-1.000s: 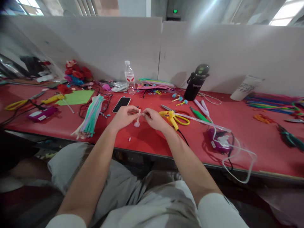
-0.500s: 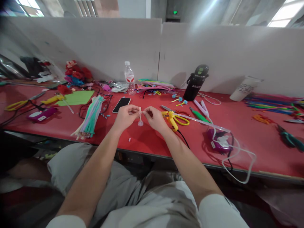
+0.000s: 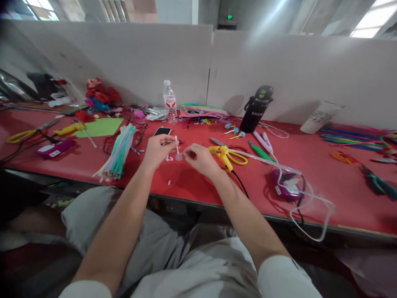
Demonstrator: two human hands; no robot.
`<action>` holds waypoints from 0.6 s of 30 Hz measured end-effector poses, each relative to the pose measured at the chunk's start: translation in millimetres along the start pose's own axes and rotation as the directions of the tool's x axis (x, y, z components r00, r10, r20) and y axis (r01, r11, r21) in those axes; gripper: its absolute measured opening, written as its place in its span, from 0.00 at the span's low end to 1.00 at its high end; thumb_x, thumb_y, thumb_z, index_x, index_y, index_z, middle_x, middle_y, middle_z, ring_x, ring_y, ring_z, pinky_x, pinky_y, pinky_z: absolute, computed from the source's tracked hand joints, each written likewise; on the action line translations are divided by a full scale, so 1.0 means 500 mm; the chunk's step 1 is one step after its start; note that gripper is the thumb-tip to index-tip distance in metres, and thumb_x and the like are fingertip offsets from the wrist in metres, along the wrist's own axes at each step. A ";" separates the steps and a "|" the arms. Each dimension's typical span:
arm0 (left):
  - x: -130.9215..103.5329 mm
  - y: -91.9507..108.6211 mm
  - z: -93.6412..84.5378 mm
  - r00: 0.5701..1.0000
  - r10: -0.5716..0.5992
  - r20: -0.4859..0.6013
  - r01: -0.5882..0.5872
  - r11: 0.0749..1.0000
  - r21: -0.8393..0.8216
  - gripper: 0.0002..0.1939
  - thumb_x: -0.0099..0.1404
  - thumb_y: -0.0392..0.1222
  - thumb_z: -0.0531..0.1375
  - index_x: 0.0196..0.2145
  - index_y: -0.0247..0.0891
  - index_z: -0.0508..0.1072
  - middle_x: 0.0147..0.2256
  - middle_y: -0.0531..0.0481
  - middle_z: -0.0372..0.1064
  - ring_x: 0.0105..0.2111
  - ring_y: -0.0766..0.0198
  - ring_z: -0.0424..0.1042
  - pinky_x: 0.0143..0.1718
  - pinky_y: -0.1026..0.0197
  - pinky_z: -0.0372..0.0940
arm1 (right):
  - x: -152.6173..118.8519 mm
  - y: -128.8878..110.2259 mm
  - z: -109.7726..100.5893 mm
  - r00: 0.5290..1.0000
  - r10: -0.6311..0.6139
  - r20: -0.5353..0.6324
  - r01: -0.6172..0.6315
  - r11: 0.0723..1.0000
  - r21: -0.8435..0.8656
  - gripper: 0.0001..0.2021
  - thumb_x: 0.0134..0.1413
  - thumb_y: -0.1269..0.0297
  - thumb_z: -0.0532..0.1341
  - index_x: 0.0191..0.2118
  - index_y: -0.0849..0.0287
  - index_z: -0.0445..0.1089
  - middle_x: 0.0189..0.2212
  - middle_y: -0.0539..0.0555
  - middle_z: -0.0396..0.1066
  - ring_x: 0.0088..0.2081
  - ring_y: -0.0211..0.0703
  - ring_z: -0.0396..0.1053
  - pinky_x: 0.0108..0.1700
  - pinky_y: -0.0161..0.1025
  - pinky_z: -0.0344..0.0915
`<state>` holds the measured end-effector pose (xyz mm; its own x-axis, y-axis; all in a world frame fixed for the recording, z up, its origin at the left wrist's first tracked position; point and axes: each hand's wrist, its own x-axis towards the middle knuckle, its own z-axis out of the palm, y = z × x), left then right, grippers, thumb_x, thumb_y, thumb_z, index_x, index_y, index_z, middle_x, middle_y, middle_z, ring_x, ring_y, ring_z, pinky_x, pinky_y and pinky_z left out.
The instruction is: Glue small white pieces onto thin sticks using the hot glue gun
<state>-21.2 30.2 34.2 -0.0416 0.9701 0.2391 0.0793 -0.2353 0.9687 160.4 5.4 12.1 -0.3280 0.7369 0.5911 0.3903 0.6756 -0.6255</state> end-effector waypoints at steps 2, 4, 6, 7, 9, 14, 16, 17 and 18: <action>0.002 -0.005 0.001 1.000 0.001 0.009 -0.001 1.000 0.015 0.10 0.53 0.38 0.69 0.32 0.33 0.76 0.29 0.46 0.74 0.28 0.60 0.77 0.33 0.55 0.76 | 0.000 0.001 0.001 1.000 -0.008 -0.002 0.008 1.000 -0.015 0.03 0.55 0.69 0.59 0.32 0.57 0.69 0.29 0.51 0.70 0.30 0.39 0.66 0.36 0.38 0.64; 0.003 -0.008 0.001 1.000 0.004 0.014 -0.004 1.000 0.030 0.10 0.53 0.39 0.69 0.33 0.33 0.76 0.29 0.46 0.75 0.28 0.60 0.77 0.33 0.54 0.76 | 0.001 0.002 0.002 1.000 -0.011 -0.002 0.011 1.000 -0.027 0.03 0.55 0.70 0.59 0.32 0.57 0.70 0.29 0.51 0.70 0.30 0.39 0.66 0.36 0.38 0.64; 0.004 -0.009 0.002 1.000 0.004 0.016 -0.005 0.999 0.046 0.09 0.53 0.38 0.68 0.32 0.33 0.76 0.30 0.46 0.75 0.28 0.60 0.77 0.33 0.54 0.76 | 0.001 0.002 0.003 1.000 -0.009 0.004 0.009 0.999 -0.043 0.03 0.55 0.70 0.59 0.32 0.57 0.70 0.29 0.51 0.69 0.30 0.39 0.65 0.36 0.38 0.63; 0.004 -0.009 0.002 1.000 0.003 0.015 -0.004 0.999 0.054 0.09 0.54 0.38 0.68 0.32 0.33 0.76 0.30 0.46 0.75 0.28 0.60 0.77 0.33 0.55 0.76 | 0.001 0.003 0.004 1.000 -0.009 0.010 0.009 0.999 -0.050 0.03 0.55 0.70 0.59 0.32 0.57 0.70 0.29 0.51 0.69 0.30 0.39 0.65 0.36 0.38 0.63; 0.004 -0.011 0.002 1.000 0.004 0.014 -0.005 0.997 0.072 0.08 0.54 0.38 0.67 0.32 0.34 0.76 0.30 0.46 0.75 0.28 0.60 0.77 0.32 0.55 0.76 | 0.001 0.002 0.005 1.000 -0.016 0.024 0.017 0.998 -0.054 0.04 0.55 0.69 0.59 0.32 0.57 0.70 0.29 0.51 0.69 0.30 0.39 0.65 0.36 0.37 0.63; 0.009 -0.022 0.001 0.999 0.025 0.020 -0.027 0.994 0.103 0.08 0.55 0.39 0.66 0.33 0.34 0.76 0.30 0.46 0.76 0.27 0.61 0.77 0.32 0.56 0.76 | 0.000 -0.004 0.003 0.997 -0.042 0.069 0.043 0.999 -0.021 0.05 0.56 0.69 0.58 0.34 0.56 0.72 0.30 0.51 0.70 0.31 0.39 0.66 0.37 0.38 0.63; 0.010 -0.025 0.001 0.999 0.033 0.020 -0.035 0.995 0.093 0.08 0.55 0.39 0.66 0.33 0.34 0.76 0.30 0.46 0.76 0.26 0.61 0.76 0.32 0.55 0.76 | 0.000 -0.007 0.001 0.995 -0.035 0.090 0.037 0.999 -0.019 0.06 0.57 0.68 0.58 0.34 0.56 0.72 0.31 0.52 0.70 0.32 0.40 0.66 0.38 0.39 0.63; 0.010 -0.025 0.001 0.999 0.034 0.019 -0.036 0.995 0.089 0.07 0.55 0.39 0.66 0.32 0.34 0.76 0.29 0.46 0.76 0.26 0.61 0.76 0.32 0.55 0.76 | -0.001 -0.008 0.001 0.994 -0.031 0.104 0.032 0.999 -0.016 0.06 0.57 0.68 0.57 0.34 0.56 0.72 0.31 0.52 0.70 0.32 0.41 0.66 0.39 0.39 0.64; 0.010 -0.025 0.001 0.999 0.034 0.016 -0.036 0.996 0.085 0.07 0.55 0.39 0.66 0.32 0.34 0.76 0.29 0.46 0.75 0.26 0.61 0.76 0.31 0.55 0.76 | -0.001 -0.009 0.000 0.993 -0.029 0.118 0.030 1.000 -0.008 0.06 0.58 0.67 0.57 0.34 0.55 0.72 0.32 0.53 0.71 0.33 0.41 0.67 0.40 0.40 0.64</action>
<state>-21.7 38.3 23.3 -0.0231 0.9623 0.2710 0.1655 -0.2637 0.9503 158.5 1.9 14.6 -0.4384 0.7148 0.5449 0.3870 0.6973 -0.6034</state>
